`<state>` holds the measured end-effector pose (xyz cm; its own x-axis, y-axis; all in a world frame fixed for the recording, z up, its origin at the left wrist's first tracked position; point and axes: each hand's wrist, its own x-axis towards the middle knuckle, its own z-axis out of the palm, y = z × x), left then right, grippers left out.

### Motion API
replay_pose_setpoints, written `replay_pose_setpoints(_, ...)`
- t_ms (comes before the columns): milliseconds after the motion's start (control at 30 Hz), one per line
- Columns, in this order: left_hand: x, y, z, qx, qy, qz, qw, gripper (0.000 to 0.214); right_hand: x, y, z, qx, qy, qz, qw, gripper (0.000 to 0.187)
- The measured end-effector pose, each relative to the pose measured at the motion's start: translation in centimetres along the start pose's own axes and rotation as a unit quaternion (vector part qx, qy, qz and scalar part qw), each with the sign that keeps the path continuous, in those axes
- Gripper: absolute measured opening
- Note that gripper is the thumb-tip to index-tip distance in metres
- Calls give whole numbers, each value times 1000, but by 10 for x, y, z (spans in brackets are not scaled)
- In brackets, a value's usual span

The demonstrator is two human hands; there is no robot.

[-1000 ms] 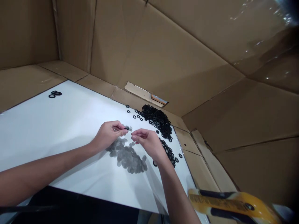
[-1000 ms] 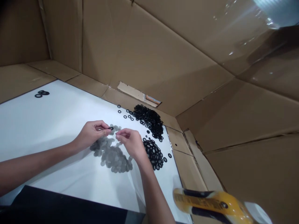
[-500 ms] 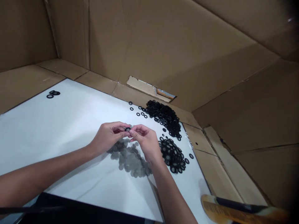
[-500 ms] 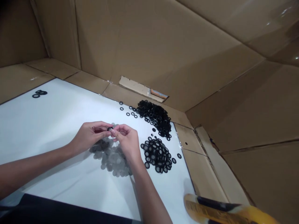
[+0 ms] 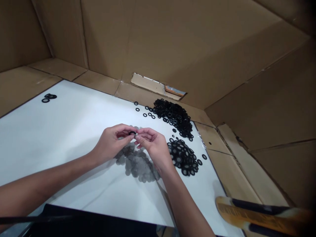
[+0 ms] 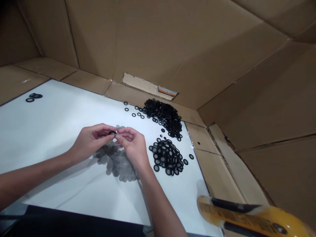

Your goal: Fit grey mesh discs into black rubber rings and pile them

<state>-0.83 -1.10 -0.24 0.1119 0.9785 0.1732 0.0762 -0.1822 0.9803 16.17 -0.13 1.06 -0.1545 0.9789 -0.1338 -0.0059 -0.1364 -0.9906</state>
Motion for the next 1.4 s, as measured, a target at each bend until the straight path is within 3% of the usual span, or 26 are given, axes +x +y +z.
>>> replay_pose_setpoints(267,-2,-4,-2,13,-9,8,1000,41,-1,-1,-1,-89,12,-41,995,27)
replay_pose_setpoints(467,-3,-4,-3,17,-20,-1,1000,39,-2,2,2,-114,34,-75,990,20)
replay_pose_setpoints(600,0,-2,-1,-22,-28,-17,999,32,-5,0,6,-99,38,-72,992,16)
replay_pose_setpoints(767,5,-5,1,-88,-3,-57,994,29,-8,-1,8,-30,37,-27,998,23)
replay_pose_setpoints(933,5,-8,1,-100,-18,-50,994,27,-8,-3,5,7,10,12,1000,31)
replay_pose_setpoints(1167,3,-5,1,-94,-47,-34,994,24,-8,-4,2,-4,-12,-17,1000,26)
replay_pose_setpoints(1400,4,-3,0,-115,-26,-30,993,25,-14,-9,6,-37,-5,-41,998,24)
